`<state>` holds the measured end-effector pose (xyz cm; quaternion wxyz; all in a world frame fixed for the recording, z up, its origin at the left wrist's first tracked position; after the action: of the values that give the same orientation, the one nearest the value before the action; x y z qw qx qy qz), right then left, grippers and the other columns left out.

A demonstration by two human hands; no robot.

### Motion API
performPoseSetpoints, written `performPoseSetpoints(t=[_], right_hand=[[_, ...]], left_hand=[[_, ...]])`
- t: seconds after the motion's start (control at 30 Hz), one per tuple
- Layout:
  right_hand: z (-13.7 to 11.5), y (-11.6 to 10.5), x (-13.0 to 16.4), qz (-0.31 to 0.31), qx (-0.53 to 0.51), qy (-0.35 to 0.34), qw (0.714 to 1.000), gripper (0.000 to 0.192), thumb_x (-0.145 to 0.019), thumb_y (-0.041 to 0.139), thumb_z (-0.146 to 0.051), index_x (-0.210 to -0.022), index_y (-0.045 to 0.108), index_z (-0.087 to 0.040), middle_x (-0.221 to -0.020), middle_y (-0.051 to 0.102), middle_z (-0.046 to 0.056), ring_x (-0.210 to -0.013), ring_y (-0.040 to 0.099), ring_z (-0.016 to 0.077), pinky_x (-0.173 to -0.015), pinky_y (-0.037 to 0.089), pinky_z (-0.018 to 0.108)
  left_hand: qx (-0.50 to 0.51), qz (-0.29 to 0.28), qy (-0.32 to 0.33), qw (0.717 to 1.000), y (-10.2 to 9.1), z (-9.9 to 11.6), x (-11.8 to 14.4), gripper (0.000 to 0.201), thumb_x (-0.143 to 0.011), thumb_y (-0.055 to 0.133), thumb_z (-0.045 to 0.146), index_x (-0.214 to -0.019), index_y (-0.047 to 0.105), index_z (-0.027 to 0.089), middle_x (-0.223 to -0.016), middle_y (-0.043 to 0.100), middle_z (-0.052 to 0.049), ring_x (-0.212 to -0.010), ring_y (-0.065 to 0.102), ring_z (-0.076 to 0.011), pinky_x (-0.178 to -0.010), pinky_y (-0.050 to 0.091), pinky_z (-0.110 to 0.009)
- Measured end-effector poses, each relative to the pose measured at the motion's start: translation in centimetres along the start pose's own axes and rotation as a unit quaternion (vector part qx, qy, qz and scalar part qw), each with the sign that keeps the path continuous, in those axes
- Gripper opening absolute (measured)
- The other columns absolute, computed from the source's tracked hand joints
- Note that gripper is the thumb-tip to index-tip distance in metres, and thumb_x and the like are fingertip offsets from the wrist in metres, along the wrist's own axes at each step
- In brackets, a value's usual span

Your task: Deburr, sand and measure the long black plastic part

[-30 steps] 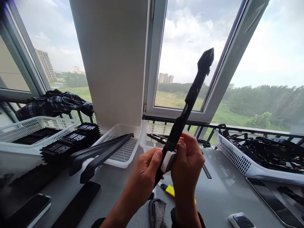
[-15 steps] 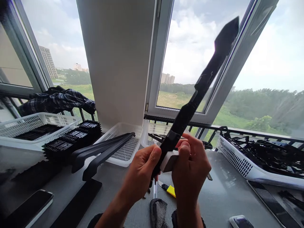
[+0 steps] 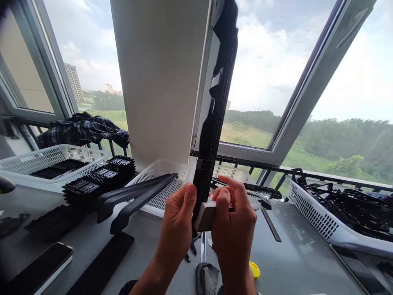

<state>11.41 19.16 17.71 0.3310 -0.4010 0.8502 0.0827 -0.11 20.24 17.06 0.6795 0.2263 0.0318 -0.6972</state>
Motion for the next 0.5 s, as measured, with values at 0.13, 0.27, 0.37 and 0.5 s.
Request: performPoseSetpoints(t=[0.13,0.27,0.37,0.5], right_hand=[[0.2,-0.8,-0.6,0.028,0.008,-0.007,1.000,0.031,-0.095,0.056,-0.036,-0.109,0.075,-0.018,-0.071,0.070,0.001,-0.058,0.064,0.0170,-0.054,0.048,0.027],[0.7,-1.6,-1.1,0.068,-0.002,-0.015,0.998,0.030,-0.093,0.059,-0.038,-0.108,0.075,-0.017,-0.071,0.069,0.001,-0.059,0.065,0.0174,-0.054,0.048,0.026],[0.8,-2.0,-1.3,0.079,-0.008,-0.018,0.997,0.030,-0.093,0.060,-0.037,-0.108,0.075,-0.017,-0.070,0.067,0.001,-0.061,0.065,0.0176,-0.055,0.047,0.026],[1.1,-2.2,-1.5,0.089,-0.022,-0.002,0.996,0.030,-0.092,0.062,-0.039,-0.108,0.075,-0.017,-0.071,0.067,0.000,-0.058,0.063,0.0163,-0.051,0.044,0.025]], left_hand=[[-0.019,-0.036,0.000,0.999,0.6,-0.4,0.2,0.063,-0.101,0.046,0.076,-0.069,0.040,0.022,-0.066,0.036,0.005,-0.061,0.029,-0.0117,-0.053,0.028,-0.026],[-0.021,-0.092,-0.026,0.995,1.3,-1.1,0.5,0.057,-0.103,0.046,0.071,-0.073,0.043,0.023,-0.067,0.039,0.005,-0.060,0.035,-0.0116,-0.054,0.030,-0.025],[-0.035,-0.108,-0.038,0.993,1.5,-1.2,0.6,0.055,-0.105,0.046,0.068,-0.073,0.044,0.023,-0.067,0.040,0.005,-0.059,0.038,-0.0114,-0.054,0.031,-0.026],[-0.043,-0.130,-0.052,0.989,1.7,-1.3,0.8,0.054,-0.105,0.045,0.067,-0.075,0.049,0.022,-0.064,0.046,0.004,-0.056,0.043,-0.0119,-0.054,0.031,-0.026]])
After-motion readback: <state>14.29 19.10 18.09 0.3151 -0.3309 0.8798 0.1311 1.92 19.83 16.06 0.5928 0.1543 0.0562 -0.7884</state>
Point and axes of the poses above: each hand's wrist, its own x-axis away from the middle knuckle, its own y-axis out of the palm, z = x × y, the point moved 3 cm from there along -x, towards the middle knuckle
